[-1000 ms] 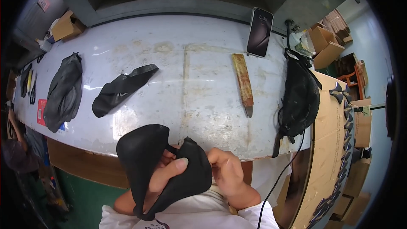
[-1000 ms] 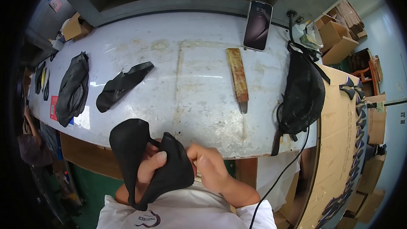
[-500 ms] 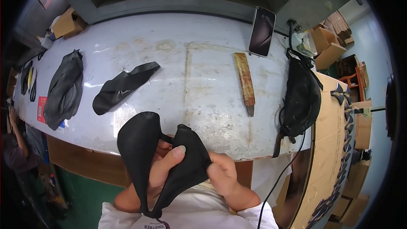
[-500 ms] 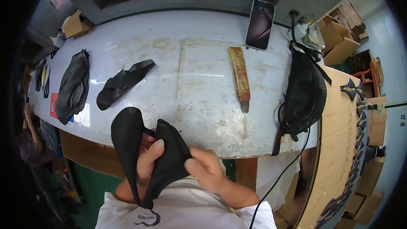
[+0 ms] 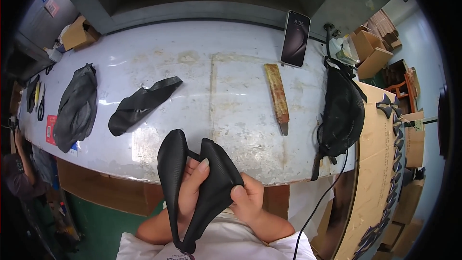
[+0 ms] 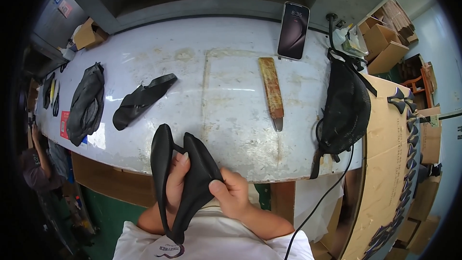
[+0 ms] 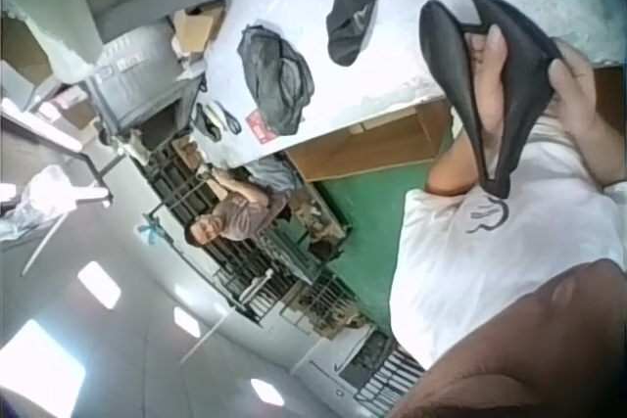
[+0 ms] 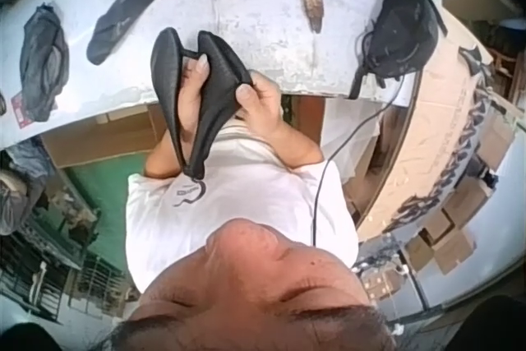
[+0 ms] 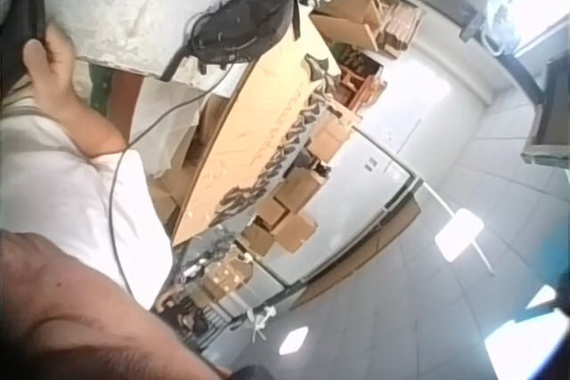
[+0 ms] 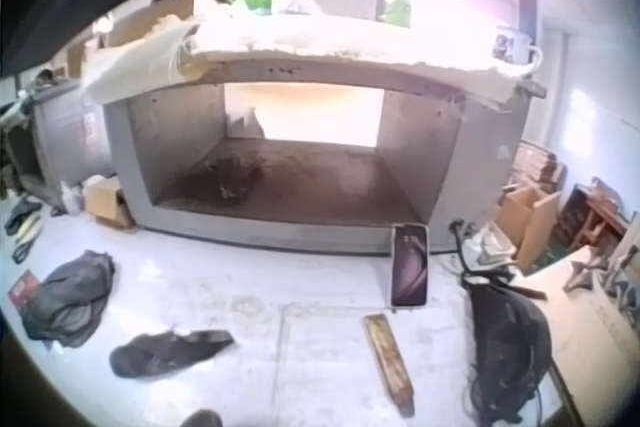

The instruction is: Inspect and check the quality of bicycle saddle covers for alignment and defects.

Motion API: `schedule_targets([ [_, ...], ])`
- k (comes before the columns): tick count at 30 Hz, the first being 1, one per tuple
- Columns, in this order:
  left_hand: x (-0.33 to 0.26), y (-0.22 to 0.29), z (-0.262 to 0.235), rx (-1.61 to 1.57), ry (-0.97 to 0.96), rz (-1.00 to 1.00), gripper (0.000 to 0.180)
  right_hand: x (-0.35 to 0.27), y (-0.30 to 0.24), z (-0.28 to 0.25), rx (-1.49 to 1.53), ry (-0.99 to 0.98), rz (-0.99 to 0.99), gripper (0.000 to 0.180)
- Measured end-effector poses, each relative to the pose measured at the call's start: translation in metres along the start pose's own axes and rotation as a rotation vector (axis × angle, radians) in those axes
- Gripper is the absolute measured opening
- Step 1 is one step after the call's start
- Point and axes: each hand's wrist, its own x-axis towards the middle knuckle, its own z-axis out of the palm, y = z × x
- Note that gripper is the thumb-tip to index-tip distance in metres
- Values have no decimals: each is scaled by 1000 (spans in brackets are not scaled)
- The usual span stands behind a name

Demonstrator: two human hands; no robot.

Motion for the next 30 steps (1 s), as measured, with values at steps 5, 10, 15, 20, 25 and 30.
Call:
schedule_targets([
  [5, -3, 9, -4, -31, 5, -13, 15, 14, -5, -13, 742, -154, 268, 44],
  [10, -14, 20, -9, 354, -153, -91, 19, 16, -15, -23, 413, -49, 213, 48],
  [15, -2, 46, 13, 939, -501, 178, 28, 32, -49, -37, -219, -417, 186, 31],
  [20, -14, 77, 14, 1089, -562, 185, 19, 48, -59, -29, -313, -617, 199, 22],
  [25, -82, 111, -49, 1108, -274, 393, 22, -10, -33, -58, -278, -200, 442, 38],
  [30, -90, 67, -28, 998, -126, 677, 26, -18, 7, -88, -15, -219, 605, 42],
])
